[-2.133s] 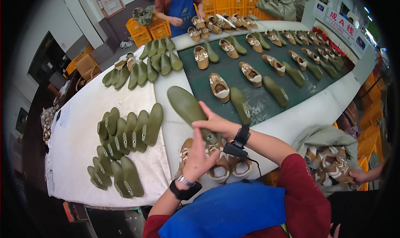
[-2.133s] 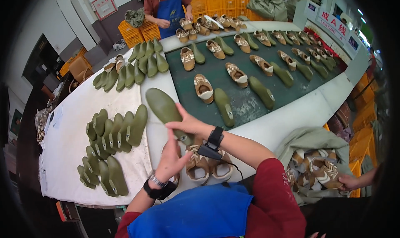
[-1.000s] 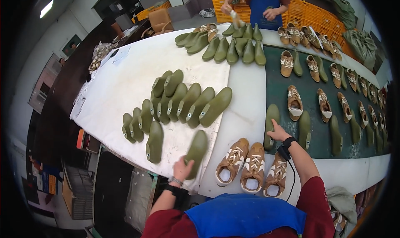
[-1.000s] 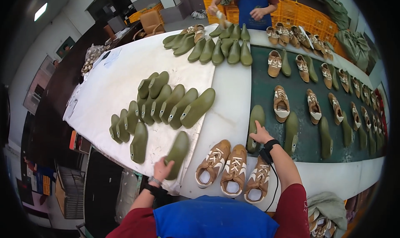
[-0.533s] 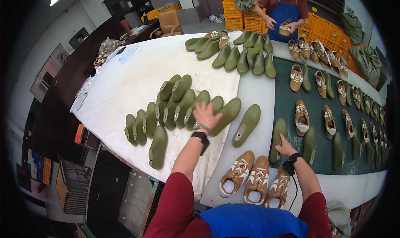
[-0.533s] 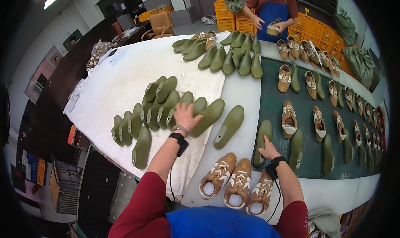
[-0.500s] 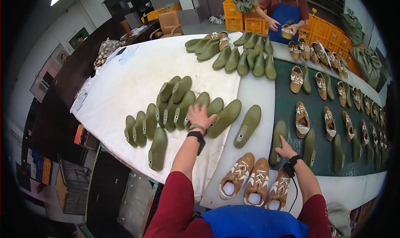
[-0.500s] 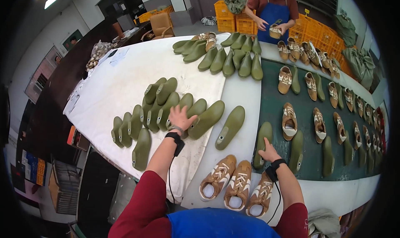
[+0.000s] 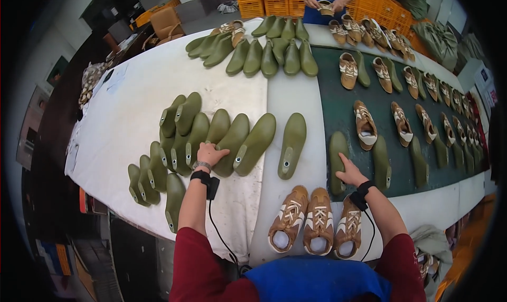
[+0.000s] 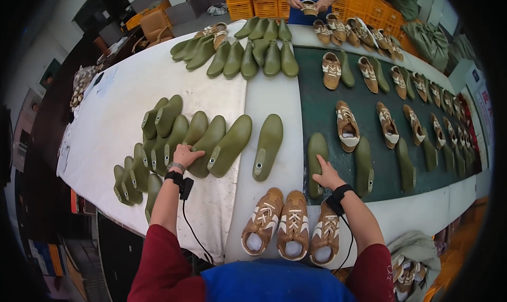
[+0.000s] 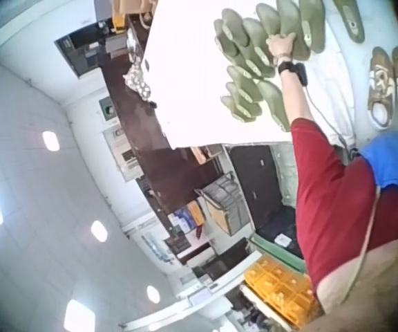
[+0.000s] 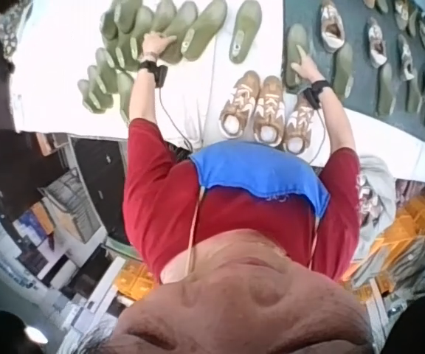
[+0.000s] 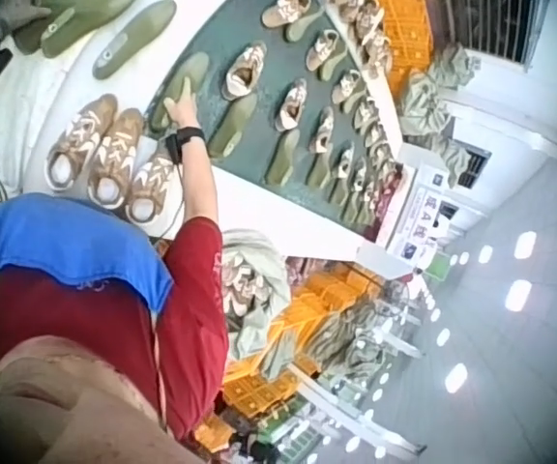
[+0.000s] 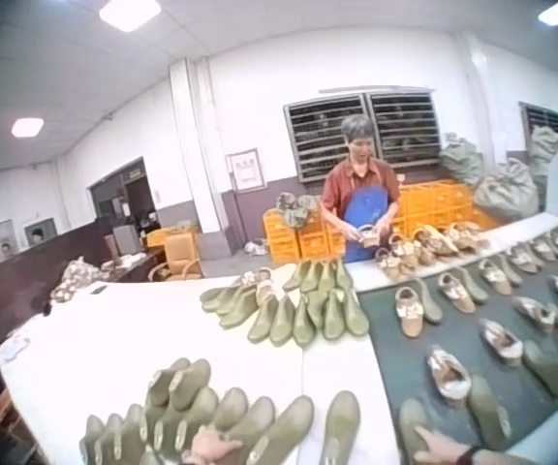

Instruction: Sorting and matching shoes with green shoe lasts on a workspace table and conveyor belt system.

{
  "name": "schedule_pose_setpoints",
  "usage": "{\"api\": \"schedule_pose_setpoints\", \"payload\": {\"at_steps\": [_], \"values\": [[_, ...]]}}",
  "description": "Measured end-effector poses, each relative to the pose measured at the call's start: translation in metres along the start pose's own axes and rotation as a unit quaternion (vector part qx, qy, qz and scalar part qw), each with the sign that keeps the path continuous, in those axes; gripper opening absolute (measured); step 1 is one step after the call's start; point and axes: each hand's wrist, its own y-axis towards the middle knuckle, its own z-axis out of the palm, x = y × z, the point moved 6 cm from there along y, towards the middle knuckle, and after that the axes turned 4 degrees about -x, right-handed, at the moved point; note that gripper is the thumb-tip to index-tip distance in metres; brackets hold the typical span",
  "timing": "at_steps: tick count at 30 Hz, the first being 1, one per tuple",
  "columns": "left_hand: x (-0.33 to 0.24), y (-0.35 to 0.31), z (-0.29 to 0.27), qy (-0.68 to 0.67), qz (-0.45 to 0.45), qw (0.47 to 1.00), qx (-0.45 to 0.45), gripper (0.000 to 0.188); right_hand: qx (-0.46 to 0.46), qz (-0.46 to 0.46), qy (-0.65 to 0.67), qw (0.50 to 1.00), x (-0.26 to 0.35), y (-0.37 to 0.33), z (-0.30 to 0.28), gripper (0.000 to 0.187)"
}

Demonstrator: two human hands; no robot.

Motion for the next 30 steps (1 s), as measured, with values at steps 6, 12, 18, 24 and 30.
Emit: {"api": "schedule_pose_setpoints", "payload": {"at_steps": [6,12,18,24,30], "values": [[-0.078,-0.040,0.015,0.030,0.009,0.998,-0.054,0.062,-0.003,0.013,-0.035,0.999,-0.007,0.000,-0.001,0.078],[-0.133,-0.052,0.017,-0.124,0.158,0.979,-0.029,0.069,-0.015,-0.017,-0.007,1.000,-0.016,0.001,-0.001,0.078],[0.006,0.073,-0.056,0.076,-0.012,0.973,-0.216,0.074,-0.012,-0.013,-0.011,1.000,-0.012,-0.003,0.002,0.079],[0.133,0.118,-0.090,0.075,-0.240,0.960,-0.123,0.073,-0.015,0.001,-0.009,1.000,-0.006,-0.008,-0.005,0.078],[0.134,0.152,-0.068,0.008,-0.191,0.980,-0.063,0.081,-0.007,0.042,-0.013,0.999,-0.006,-0.008,-0.009,0.079]]}}
